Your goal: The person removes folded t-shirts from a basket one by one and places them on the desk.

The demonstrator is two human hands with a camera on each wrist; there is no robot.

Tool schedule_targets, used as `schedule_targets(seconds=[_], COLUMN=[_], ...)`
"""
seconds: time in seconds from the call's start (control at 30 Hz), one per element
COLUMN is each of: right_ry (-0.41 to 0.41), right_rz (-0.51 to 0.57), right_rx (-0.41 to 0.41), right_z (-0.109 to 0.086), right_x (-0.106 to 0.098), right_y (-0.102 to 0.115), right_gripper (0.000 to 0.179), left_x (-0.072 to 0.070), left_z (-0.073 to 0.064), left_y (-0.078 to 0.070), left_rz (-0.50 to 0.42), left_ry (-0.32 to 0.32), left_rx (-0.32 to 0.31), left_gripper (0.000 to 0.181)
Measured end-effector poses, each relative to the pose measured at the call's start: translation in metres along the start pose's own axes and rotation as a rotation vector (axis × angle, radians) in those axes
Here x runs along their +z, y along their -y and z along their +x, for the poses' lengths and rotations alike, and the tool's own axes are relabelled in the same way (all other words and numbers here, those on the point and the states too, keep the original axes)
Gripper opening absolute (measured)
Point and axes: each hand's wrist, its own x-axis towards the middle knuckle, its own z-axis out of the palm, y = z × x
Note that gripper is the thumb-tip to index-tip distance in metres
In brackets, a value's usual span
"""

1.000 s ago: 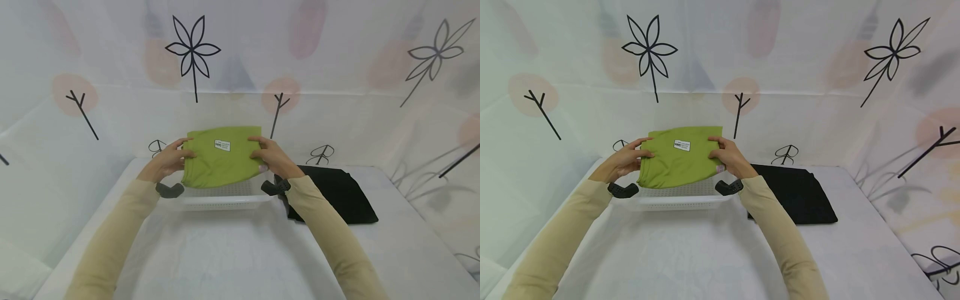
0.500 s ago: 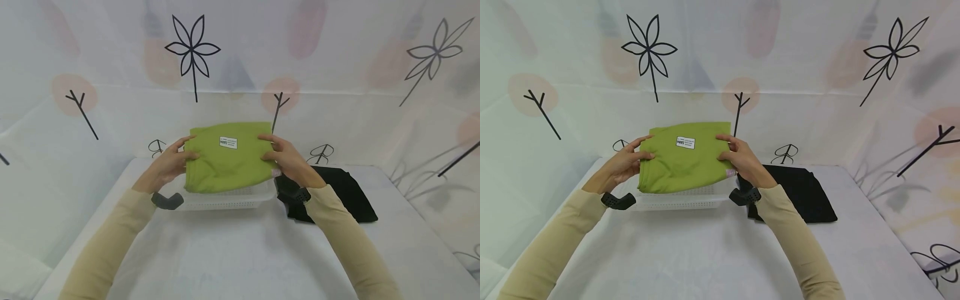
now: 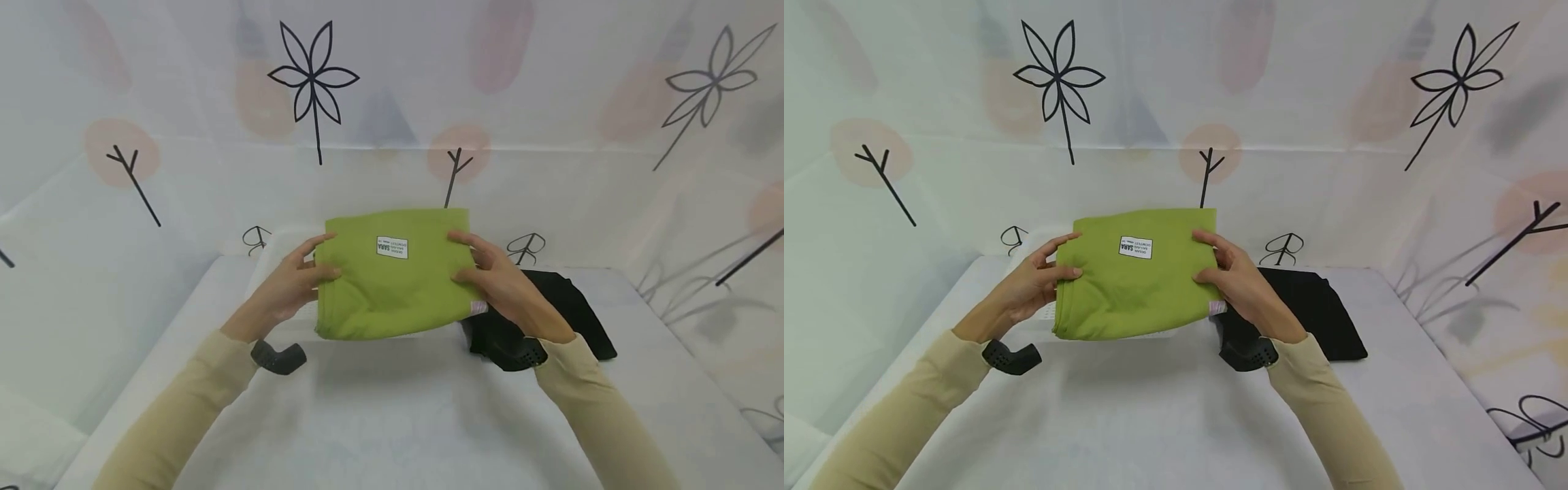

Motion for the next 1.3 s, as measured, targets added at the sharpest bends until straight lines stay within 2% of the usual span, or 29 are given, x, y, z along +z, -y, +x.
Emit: schedule_targets(seconds=[0.17, 0.33, 0.57, 0.7, 1.0, 1.3], right_ry=[-0.007, -0.033, -0.088, -0.122, -0.155, -0.205], right_rz=[-0.010, -0.024, -0.178, -0.218, -0.201, -0.187], right_rx=[-0.017, -0.040, -0.053, -0.046, -0.057, -0.009], right_z=[-0.019, -0.040, -0.071, -0.087, -0.121, -0.150], right_x=[-0.007, -0.013, -0.025, -0.032, -0.049, -0.067], right_y=[-0.005, -0.015, -0.030, -0.034, -0.050, -0.067], right_gripper=[0.075, 0.077, 0.077, 0.077, 0.075, 0.071], left_x=[0.016, 0.034, 0.064, 0.080, 0.109, 0.139], left_z=[-0.007, -0.014, -0.023, -0.025, -0.023, -0.021], left_y=[0.009, 0.020, 0.036, 0.044, 0.067, 0.087], left_rz=[-0.021, -0.058, -0.076, -0.100, -0.146, -0.168], left_ry=[0.021, 0.022, 0.021, 0.035, 0.076, 0.095], left_rx=[0.022, 0.012, -0.025, -0.025, -0.020, -0.039], left_gripper=[0.073, 0.073, 0.073, 0.073, 0.072, 0.070])
